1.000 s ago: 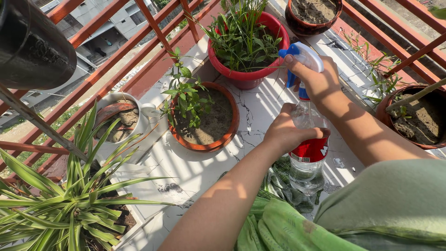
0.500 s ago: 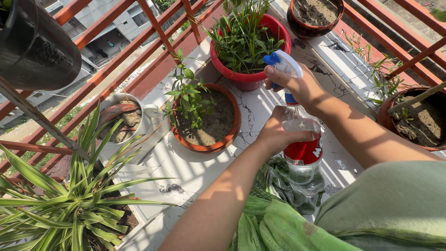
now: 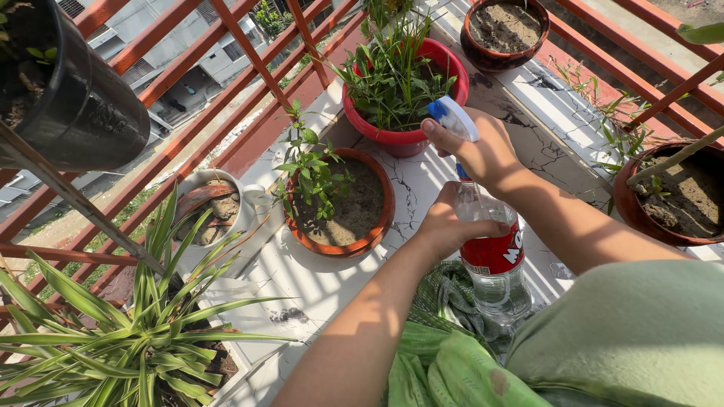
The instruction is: The person waters several potted plants on a balcony using a spray bottle. They systematically move from one plant to another, spraying water onto the leaves and soil of each pot.
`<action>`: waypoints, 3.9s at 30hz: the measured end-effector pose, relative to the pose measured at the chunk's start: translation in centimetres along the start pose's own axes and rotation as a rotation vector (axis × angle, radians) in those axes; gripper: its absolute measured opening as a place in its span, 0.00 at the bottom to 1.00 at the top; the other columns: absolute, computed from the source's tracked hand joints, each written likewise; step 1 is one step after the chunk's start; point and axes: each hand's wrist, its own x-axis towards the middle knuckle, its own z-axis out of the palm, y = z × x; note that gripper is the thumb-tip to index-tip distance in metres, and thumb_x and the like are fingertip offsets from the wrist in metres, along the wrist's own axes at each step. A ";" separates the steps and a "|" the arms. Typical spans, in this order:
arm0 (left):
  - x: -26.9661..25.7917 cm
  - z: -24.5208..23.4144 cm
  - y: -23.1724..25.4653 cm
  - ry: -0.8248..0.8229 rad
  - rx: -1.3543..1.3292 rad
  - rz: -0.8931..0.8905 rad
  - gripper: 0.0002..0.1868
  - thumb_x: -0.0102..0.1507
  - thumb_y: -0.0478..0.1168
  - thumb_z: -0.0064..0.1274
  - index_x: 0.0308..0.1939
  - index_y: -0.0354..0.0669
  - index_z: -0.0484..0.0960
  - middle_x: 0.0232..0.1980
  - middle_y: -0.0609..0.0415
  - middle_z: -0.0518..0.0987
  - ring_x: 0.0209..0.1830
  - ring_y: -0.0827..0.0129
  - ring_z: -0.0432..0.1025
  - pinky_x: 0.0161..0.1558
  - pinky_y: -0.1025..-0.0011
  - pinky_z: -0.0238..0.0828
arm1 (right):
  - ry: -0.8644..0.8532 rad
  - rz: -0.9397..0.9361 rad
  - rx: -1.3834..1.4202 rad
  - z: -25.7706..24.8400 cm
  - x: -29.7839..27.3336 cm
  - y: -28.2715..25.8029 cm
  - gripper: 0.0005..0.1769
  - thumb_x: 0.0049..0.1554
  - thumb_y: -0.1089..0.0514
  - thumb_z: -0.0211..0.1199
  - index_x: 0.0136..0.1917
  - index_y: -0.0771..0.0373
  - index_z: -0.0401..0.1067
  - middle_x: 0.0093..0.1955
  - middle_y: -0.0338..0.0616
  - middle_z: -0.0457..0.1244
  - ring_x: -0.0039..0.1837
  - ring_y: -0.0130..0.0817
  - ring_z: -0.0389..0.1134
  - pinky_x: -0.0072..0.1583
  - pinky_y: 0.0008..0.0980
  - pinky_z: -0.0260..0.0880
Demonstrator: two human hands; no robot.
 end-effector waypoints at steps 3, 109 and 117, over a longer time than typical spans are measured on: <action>0.6 0.1 0.3 -0.023 -0.008 -0.005 0.52 0.43 0.44 0.70 0.68 0.38 0.61 0.58 0.44 0.78 0.59 0.56 0.76 0.57 0.62 0.76 | 0.066 0.174 -0.152 -0.4 -0.1 0.1 0.31 0.57 0.30 0.61 0.44 0.61 0.76 0.31 0.45 0.66 0.36 0.34 0.69 0.44 0.37 0.67; -16.6 -9.6 22.7 1.102 0.455 0.915 0.26 0.60 0.39 0.62 0.60 0.37 0.72 0.53 0.40 0.73 0.49 0.56 0.74 0.52 0.63 0.75 | -1.512 -0.293 0.102 5.3 6.1 -16.7 0.43 0.46 0.58 0.80 0.70 0.70 0.66 0.69 0.51 0.67 0.71 0.38 0.64 0.71 0.39 0.62; -26.3 -9.4 21.4 1.244 0.645 0.823 0.30 0.66 0.41 0.60 0.68 0.36 0.67 0.58 0.44 0.80 0.58 0.55 0.78 0.63 0.63 0.75 | -1.705 -0.370 0.080 14.3 -1.8 -23.0 0.29 0.47 0.55 0.78 0.59 0.67 0.74 0.53 0.46 0.71 0.57 0.36 0.72 0.56 0.35 0.75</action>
